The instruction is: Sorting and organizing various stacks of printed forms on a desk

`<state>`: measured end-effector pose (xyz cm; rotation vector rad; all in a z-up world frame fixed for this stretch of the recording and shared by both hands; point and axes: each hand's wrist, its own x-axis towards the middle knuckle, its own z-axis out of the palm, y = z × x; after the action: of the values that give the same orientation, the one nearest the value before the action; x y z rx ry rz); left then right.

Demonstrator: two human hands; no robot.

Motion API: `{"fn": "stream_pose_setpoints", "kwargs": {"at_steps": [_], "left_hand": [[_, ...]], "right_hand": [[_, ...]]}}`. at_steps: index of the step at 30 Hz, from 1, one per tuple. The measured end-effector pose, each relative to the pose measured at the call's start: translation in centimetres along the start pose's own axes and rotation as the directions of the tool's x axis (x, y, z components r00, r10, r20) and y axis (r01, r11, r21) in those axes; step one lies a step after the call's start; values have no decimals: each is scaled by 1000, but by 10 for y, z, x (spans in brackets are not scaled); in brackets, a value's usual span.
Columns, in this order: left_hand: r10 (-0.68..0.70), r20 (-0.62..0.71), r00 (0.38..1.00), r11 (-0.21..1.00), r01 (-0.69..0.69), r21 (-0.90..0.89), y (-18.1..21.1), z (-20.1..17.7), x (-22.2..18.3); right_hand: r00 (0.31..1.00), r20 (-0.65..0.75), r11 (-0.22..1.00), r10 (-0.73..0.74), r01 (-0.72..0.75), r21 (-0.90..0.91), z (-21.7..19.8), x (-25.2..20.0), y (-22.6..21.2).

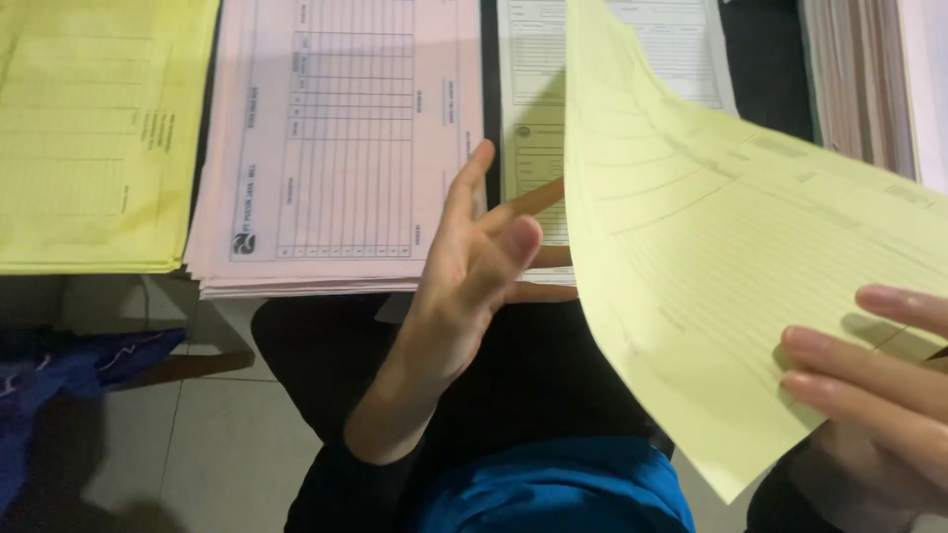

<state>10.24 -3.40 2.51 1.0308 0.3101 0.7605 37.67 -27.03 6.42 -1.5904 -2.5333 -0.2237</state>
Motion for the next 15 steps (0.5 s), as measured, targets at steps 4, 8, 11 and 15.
{"fn": "stream_pose_setpoints", "kwargs": {"at_steps": [4, 8, 11, 15], "left_hand": [[-146, -72, 987, 986, 139, -97, 3, -3, 8], [-14, -191, 982, 1000, 17, 14, -8, -5, 1], [191, -293, 937, 980, -198, 7, -7, -1, -14], [437, -346, 830, 893, -354, 279, 0, 1, -42]], "right_hand": [[997, 38, 997, -64, 62, 44, -14, 43, -16], [970, 49, 971, -240, 240, 2, 2, 40, 1], [977, -153, 988, -149, 153, 13, 24, 33, 5], [999, 36, 1000, -13, 14, -20, 53, -5, 30]]}}
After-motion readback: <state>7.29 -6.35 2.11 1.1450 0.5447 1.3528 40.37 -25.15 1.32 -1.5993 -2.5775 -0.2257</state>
